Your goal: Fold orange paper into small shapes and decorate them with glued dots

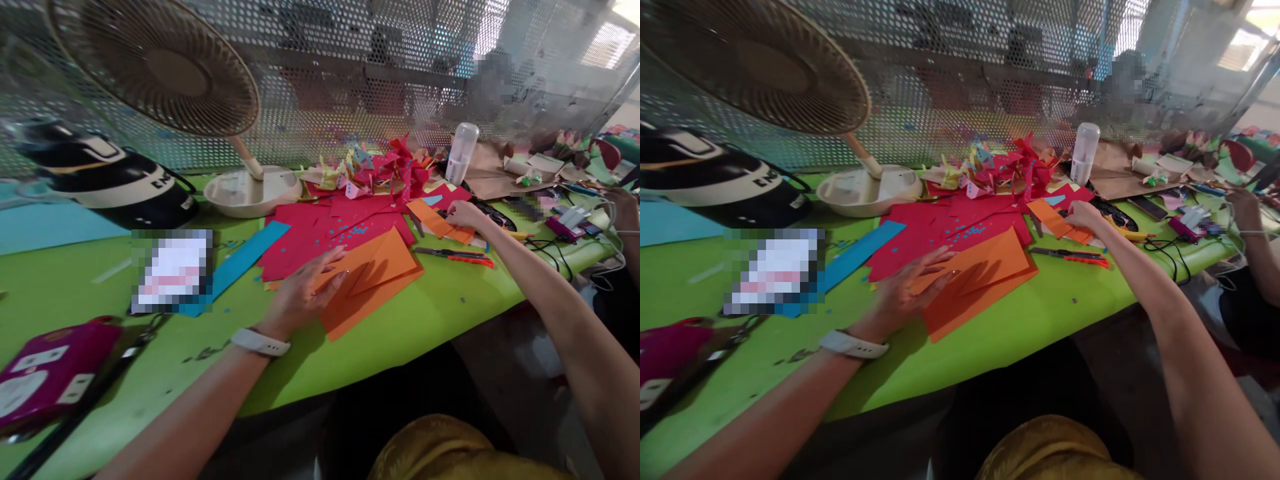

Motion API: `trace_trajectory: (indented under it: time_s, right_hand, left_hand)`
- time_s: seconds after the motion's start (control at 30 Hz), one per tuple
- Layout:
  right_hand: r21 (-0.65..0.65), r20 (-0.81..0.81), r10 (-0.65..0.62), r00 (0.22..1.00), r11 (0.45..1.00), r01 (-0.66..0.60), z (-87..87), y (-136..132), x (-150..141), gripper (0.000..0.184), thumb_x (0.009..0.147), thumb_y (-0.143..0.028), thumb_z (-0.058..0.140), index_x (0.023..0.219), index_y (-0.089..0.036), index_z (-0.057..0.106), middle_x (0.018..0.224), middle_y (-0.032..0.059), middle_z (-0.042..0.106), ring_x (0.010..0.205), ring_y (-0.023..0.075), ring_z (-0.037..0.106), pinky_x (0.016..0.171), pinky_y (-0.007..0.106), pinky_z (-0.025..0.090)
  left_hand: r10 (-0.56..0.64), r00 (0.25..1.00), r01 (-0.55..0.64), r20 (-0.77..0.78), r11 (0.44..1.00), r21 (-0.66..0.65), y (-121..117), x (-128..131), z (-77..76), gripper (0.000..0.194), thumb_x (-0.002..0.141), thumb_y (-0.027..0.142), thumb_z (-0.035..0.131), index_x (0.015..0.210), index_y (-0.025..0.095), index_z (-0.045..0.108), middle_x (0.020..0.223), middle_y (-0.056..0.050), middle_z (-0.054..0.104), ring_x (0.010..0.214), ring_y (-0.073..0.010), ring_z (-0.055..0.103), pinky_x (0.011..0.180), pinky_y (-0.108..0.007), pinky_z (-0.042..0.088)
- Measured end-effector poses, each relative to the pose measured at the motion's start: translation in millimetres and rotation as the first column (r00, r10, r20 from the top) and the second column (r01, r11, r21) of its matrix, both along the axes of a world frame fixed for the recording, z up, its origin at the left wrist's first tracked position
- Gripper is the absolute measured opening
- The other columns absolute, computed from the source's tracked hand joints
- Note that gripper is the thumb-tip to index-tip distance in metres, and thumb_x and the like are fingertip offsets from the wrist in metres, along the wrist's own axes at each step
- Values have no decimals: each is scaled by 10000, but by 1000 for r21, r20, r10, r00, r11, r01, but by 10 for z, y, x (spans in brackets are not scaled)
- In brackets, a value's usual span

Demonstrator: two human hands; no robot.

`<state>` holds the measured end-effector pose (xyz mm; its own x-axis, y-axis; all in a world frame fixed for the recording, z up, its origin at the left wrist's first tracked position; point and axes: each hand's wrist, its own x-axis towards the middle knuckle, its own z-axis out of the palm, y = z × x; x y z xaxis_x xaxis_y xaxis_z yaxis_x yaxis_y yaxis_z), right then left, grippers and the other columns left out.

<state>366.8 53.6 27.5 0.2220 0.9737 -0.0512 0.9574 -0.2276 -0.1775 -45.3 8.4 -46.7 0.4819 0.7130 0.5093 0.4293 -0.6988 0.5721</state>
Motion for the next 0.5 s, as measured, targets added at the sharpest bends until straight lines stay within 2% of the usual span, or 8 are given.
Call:
trace_trajectory:
  time_s: [0.17, 0.33, 0.5]
  right_hand:
    - [-50, 87, 31, 996, 998, -27, 74, 75, -25, 209, 794, -265, 620, 814, -145, 791, 748, 93, 760, 784, 211, 711, 629, 236, 470]
    - [-138, 122, 91, 988, 988, -74, 111, 146, -5, 195, 760, -260, 665, 823, -143, 808, 736, 83, 760, 780, 217, 714, 669, 252, 492]
    - [-160, 131, 144, 981, 979, -123, 133, 201, -7, 149, 724, -260, 723, 768, -137, 795, 755, 86, 762, 793, 218, 712, 700, 254, 504]
  left_hand:
    - [13, 1000, -13, -1, 1000, -24, -13, 5, 23, 519, 966, 445, 574, 1446, 270, 488, 1335, -113, 676, 1054, -238, 730, 932, -443, 600]
    - [15, 1000, -15, -23, 1000, -10, -4, 11, 21, 514, 967, 452, 563, 1439, 259, 501, 1334, -120, 676, 1068, -249, 727, 935, -448, 597]
    - [22, 998, -21, -59, 1000, 16, 6, 16, 10, 475, 973, 448, 552, 1413, 273, 525, 1317, -103, 689, 1045, -235, 736, 941, -426, 593]
